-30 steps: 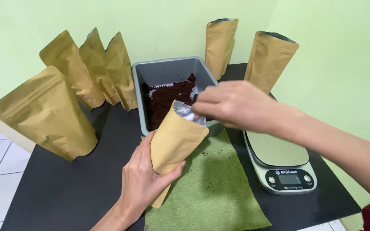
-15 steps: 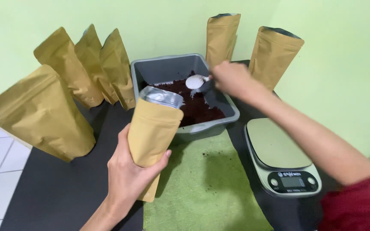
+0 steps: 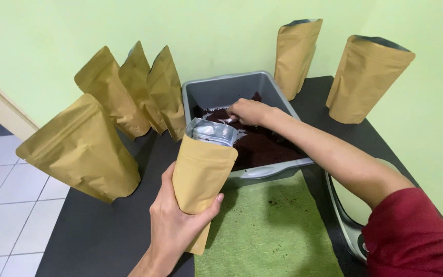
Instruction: Filling and weighing coffee bags with ground coffee using a spoon and a digital scale.
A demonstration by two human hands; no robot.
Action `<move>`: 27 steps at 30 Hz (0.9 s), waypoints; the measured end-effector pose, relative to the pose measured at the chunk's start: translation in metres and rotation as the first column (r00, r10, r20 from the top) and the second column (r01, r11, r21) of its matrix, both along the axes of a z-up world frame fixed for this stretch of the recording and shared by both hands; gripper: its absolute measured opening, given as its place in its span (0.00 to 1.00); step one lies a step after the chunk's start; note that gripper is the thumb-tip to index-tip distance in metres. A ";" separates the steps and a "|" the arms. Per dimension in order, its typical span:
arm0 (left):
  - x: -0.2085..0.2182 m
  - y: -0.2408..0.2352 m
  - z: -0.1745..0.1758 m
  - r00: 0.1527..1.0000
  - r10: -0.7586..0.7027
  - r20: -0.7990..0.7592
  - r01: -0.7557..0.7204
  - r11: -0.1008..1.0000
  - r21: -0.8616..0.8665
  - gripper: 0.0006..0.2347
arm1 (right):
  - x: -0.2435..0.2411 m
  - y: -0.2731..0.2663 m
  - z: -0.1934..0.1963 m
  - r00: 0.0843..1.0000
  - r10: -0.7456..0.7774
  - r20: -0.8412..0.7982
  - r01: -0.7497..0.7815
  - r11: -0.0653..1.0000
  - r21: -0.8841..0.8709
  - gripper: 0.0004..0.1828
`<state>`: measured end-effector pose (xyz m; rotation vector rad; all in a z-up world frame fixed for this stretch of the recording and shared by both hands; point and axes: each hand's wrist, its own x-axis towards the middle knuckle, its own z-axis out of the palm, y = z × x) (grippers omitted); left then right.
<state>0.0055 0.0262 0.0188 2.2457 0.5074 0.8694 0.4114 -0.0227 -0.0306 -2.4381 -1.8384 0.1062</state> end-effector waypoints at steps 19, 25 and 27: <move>-0.007 -0.020 -0.014 0.990 -0.134 0.037 0.126 0.978 0.164 0.40 | -0.079 -0.097 0.098 0.954 -0.116 -0.276 0.078 0.987 -0.143 0.13; -0.009 -0.027 -0.025 0.987 -0.142 0.077 0.113 0.948 0.298 0.40 | -0.091 -0.138 0.148 0.973 -0.149 -0.174 0.123 0.981 -0.151 0.11; -0.010 -0.030 -0.023 0.991 -0.116 0.059 0.094 0.950 0.297 0.39 | -0.108 -0.150 0.173 0.951 -0.274 -0.142 0.243 0.948 -0.205 0.15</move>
